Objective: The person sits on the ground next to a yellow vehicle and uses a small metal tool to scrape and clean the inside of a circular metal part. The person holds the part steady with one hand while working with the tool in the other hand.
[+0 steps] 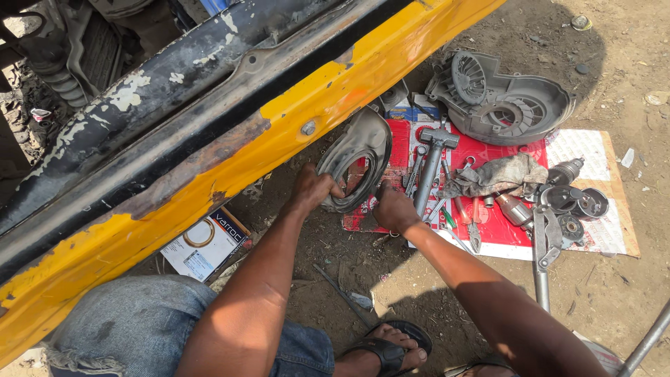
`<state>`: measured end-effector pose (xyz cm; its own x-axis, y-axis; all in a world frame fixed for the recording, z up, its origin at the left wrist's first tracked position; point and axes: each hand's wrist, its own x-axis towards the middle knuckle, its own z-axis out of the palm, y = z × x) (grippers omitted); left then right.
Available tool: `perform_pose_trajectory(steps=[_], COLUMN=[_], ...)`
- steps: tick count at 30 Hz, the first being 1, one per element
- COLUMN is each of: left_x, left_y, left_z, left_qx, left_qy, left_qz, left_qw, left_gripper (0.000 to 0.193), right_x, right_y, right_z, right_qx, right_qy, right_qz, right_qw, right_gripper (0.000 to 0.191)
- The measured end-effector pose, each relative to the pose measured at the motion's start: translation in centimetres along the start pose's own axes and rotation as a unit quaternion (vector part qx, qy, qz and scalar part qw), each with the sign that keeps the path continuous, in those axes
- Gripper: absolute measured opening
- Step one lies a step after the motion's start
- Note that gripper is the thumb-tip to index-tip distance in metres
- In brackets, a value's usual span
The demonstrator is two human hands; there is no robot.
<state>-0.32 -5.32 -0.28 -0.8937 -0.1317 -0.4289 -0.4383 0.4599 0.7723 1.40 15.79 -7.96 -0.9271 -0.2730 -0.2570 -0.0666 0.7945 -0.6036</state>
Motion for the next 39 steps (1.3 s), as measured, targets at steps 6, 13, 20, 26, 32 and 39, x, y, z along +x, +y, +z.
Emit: perform_pose_trajectory(steps=[6, 13, 20, 26, 32, 39], left_x=[-0.2, -0.8, -1.2, -1.2, -1.2, -0.9], left_y=[0.1, 0.2, 0.3, 0.1, 0.0, 0.0], left_z=[-0.1, 0.4, 0.4, 0.7, 0.7, 0.7], left_qx=[-0.007, -0.020, -0.003, 0.029, 0.009, -0.004], left_qy=[-0.018, -0.030, -0.011, -0.004, 0.009, -0.013], left_qz=[0.001, 0.012, 0.002, 0.007, 0.020, 0.011], left_qw=[1.000, 0.999, 1.000, 1.000, 1.000, 1.000], left_gripper=[0.077, 0.063, 0.066, 0.072, 0.069, 0.065], right_x=[-2.0, -0.6, 1.6, -0.3, -0.7, -0.5], right_y=[-2.2, -1.2, -0.7, -2.4, -3.1, -2.1], right_z=[0.6, -0.2, 0.3, -2.0, -1.9, -0.6], right_qx=[0.170, 0.110, 0.459, 0.253, 0.358, 0.386], right_qy=[-0.080, -0.048, -0.288, -0.155, -0.222, -0.234], right_qz=[0.085, 0.109, 0.190, 0.173, 0.206, 0.188], right_qw=[0.978, 0.987, 0.819, 0.939, 0.883, 0.872], right_gripper=[0.036, 0.029, 0.025, 0.025, 0.022, 0.021])
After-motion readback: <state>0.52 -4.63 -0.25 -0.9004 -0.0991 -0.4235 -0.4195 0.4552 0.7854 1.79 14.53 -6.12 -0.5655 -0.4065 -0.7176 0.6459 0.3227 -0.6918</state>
